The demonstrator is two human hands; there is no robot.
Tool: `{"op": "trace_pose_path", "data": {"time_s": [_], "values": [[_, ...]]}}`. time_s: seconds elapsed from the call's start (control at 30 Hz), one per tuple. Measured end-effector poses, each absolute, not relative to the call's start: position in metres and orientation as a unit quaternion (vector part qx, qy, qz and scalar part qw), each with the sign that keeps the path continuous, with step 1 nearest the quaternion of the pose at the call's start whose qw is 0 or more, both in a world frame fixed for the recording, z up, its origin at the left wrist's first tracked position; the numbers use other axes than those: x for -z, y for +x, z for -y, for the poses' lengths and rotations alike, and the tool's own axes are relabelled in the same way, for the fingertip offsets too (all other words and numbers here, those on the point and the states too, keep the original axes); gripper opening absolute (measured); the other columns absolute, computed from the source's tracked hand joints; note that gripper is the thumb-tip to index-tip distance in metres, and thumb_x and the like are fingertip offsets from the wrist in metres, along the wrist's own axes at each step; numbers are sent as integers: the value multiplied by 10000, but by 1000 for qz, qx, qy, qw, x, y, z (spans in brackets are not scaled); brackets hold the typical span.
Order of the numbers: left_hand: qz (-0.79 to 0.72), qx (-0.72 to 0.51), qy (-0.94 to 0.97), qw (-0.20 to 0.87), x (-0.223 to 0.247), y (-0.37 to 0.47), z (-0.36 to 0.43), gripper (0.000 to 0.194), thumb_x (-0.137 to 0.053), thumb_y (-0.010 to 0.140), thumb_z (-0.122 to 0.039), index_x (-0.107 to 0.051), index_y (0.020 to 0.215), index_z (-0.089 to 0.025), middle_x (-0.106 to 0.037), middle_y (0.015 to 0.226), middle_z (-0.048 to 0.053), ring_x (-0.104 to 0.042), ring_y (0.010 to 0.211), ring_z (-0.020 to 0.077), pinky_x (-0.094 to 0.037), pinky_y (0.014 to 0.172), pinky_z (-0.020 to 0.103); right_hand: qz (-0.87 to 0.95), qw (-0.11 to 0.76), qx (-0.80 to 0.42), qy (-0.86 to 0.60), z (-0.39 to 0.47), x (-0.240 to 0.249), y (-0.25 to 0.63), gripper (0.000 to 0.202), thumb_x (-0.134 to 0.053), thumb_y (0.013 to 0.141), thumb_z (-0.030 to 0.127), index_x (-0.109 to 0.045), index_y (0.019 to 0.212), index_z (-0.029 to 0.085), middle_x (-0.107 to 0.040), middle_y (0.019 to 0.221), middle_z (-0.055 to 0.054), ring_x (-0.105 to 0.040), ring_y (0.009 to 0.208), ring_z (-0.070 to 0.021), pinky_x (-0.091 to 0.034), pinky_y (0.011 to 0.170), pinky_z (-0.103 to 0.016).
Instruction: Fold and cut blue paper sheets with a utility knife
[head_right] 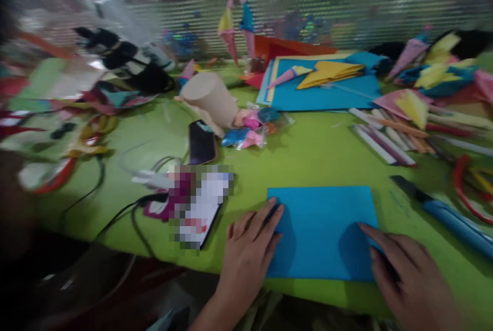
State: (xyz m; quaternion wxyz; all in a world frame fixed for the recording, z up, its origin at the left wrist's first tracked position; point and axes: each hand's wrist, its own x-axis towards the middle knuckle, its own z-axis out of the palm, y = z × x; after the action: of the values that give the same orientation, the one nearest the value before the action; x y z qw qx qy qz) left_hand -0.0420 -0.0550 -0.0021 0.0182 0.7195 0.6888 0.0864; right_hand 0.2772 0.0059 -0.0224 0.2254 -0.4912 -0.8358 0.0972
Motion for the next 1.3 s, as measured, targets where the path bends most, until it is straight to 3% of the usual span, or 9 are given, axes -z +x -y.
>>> {"op": "trace_pose_path", "data": {"time_s": [0.13,0.3,0.67,0.8,0.9,1.1,1.3], "values": [[-687,-87,721,9,4,-43,55,472,-538,1085,-317,-584,1554,-323,-598,1603,13,-596,1217,306,-462,938,446,836,206,-103,-498,-6,14,270,376,-562,1045,284,-660,1402,343,-747,1020,-71,-732,863,-254,-609,749,-436],[-679,-63,731,-5,5,-44,57,519,-574,1067,-391,-554,1582,-324,-583,1615,42,-581,1250,343,-468,942,457,839,215,-77,-493,-8,7,266,345,-556,1046,234,-680,1364,279,-746,977,-56,-719,842,-217,-560,790,-411],[-666,-73,742,-8,5,-47,57,543,-619,1039,-346,-549,1573,-418,-570,1620,45,-594,1240,354,-516,917,471,824,217,-80,-518,-3,9,268,394,-588,1008,245,-730,1370,314,-742,982,-78,-708,875,-261,-552,761,-436],[-666,-64,743,-8,5,-47,57,547,-618,1042,-341,-539,1576,-428,-551,1639,23,-587,1258,354,-511,919,478,839,188,-59,-507,-3,12,268,472,-565,1010,240,-666,1464,320,-698,1412,-106,-664,1236,-346,-548,962,-541],[-670,-57,740,-12,5,-47,57,560,-614,1043,-326,-526,1582,-447,-544,1645,7,-585,1263,361,-507,900,483,864,152,-58,-477,-4,13,268,601,-522,1023,213,-502,1613,326,-590,1607,-41,-549,1442,-334,-474,1121,-584],[-665,-67,744,-13,5,-48,57,644,-612,1034,-308,-434,1633,-467,-554,1636,22,-594,1249,369,-513,908,495,861,154,-65,-480,-5,13,269,655,-521,1029,235,-418,1665,357,-603,1601,10,-572,1435,-310,-492,1123,-575],[-671,-59,739,-7,5,-48,57,631,-621,1025,-283,-473,1609,-473,-562,1630,20,-598,1257,374,-521,927,518,858,160,-72,-483,-5,13,268,679,-524,1020,238,-401,1677,354,-614,1589,-2,-606,1400,-319,-523,1092,-572]]}}
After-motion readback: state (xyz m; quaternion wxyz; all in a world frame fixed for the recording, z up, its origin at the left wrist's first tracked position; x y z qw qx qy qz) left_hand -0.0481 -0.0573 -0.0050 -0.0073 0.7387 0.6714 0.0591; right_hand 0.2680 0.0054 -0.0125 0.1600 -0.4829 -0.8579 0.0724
